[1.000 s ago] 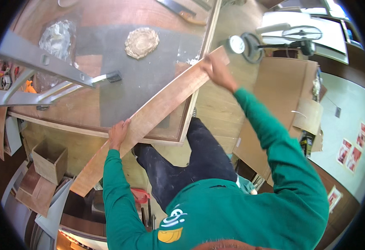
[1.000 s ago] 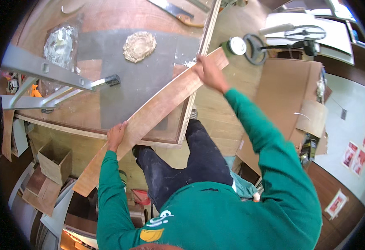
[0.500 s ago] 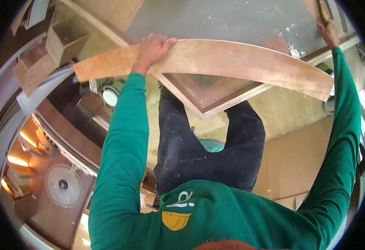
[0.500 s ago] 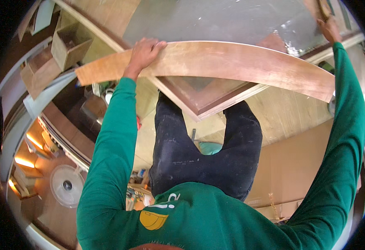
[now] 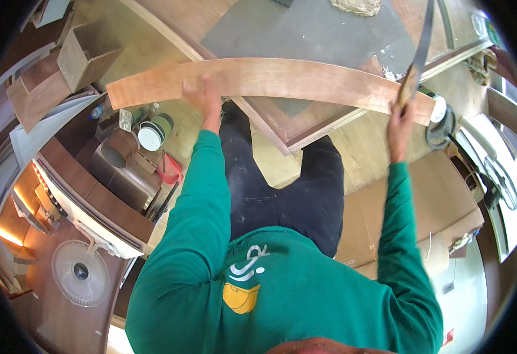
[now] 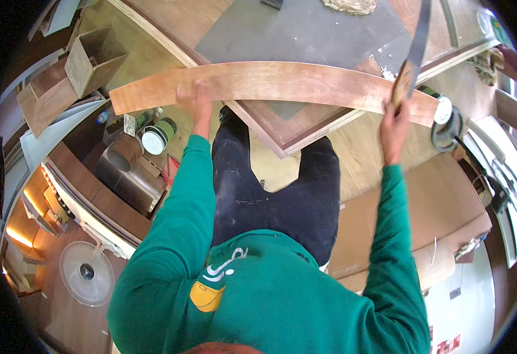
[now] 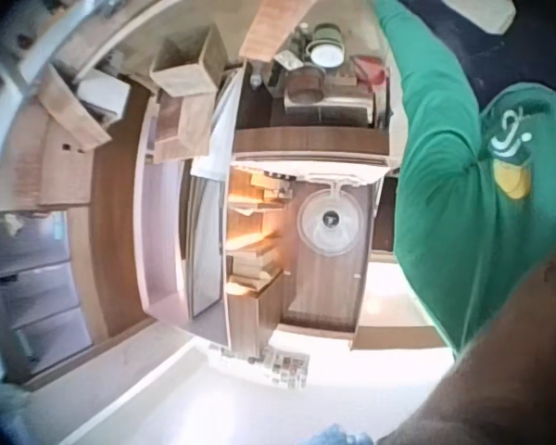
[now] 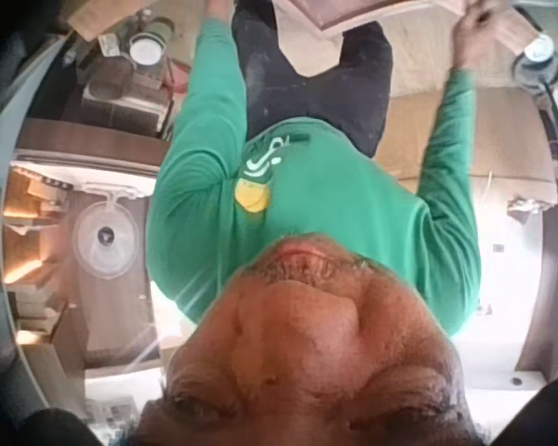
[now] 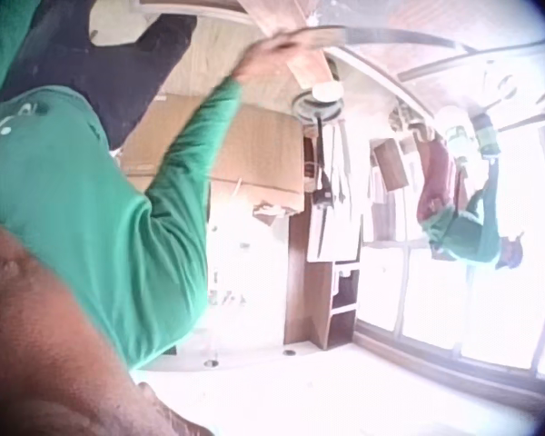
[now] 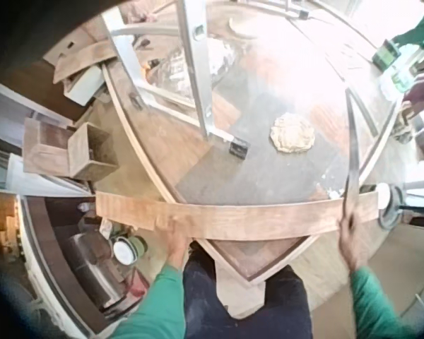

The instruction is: The person marks a curved wooden plank with a pencil and ruler, then uses a hand saw to cut along the marked line. After cutting, they handle smaller wooden pieces, measure them with a tape measure, and fit them into a wooden structure.

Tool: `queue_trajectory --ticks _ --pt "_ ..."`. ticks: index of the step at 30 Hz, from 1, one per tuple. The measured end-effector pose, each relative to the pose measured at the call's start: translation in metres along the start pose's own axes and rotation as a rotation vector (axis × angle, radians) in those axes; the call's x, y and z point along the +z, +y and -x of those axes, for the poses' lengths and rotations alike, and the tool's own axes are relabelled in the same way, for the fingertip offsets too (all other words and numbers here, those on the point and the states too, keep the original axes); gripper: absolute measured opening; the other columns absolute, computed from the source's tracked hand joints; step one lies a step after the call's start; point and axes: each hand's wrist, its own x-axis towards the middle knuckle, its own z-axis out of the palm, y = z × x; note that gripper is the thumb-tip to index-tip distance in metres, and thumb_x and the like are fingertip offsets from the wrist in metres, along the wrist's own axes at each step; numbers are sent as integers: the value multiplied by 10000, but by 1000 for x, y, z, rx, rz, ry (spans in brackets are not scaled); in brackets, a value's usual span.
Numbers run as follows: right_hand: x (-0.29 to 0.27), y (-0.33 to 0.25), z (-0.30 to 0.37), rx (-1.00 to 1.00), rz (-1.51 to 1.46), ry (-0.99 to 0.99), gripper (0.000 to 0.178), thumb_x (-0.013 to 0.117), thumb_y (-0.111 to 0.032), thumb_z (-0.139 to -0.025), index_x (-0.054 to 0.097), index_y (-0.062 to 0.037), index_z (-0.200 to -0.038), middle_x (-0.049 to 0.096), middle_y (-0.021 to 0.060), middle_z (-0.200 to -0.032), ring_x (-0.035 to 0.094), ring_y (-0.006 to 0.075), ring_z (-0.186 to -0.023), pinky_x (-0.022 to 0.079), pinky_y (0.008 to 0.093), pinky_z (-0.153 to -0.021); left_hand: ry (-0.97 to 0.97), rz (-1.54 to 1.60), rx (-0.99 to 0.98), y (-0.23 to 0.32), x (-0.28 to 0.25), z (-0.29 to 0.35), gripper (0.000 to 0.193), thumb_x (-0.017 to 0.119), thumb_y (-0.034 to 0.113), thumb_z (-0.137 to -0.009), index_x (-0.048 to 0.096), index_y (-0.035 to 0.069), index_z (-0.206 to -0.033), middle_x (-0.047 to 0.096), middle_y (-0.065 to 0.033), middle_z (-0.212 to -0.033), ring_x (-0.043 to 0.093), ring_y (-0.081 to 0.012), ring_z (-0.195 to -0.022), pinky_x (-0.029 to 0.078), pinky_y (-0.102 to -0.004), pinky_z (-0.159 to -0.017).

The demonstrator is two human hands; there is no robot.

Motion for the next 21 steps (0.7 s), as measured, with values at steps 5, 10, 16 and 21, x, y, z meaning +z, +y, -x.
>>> queue_trajectory --ticks 5,10,16,21 --pt "13 -135 211 431 -64 -77 146 642 -137 -1049 553 -23 -1070 430 8 -885 415 131 -812 393 311 -697 -16 911 -1332 -66 -74 -45 1039 610 669 -1010 123 57 -1693 211 -275 -1723 346 -484 -1514 299 -605 -1258" --pt "36 -252 323 628 -87 -134 207 677 -172 -1052 573 -20 -1147 481 -14 -923 446 114 -857 425 292 -749 -312 907 -1232 -98 -68 -111 740 491 641 -1076 380 134 -1603 335 -181 -1689 327 -439 -1551 270 -632 -1267" --pt "50 -345 348 601 -31 -196 184 651 -171 -1066 572 -25 -1146 462 9 -914 427 123 -851 414 300 -751 -471 853 -1250 -68 -73 -156 738 548 590 -1070 364 135 -1621 347 -225 -1682 367 -451 -1526 329 -626 -1235" --pt "31 -360 386 576 -67 -355 258 637 -257 -1073 569 -18 -1141 472 44 -911 467 161 -846 439 337 -768 -770 310 -921 -48 -125 -183 768 565 576 -1071 355 107 -1642 372 -216 -1675 417 -441 -1502 365 -564 -1233"
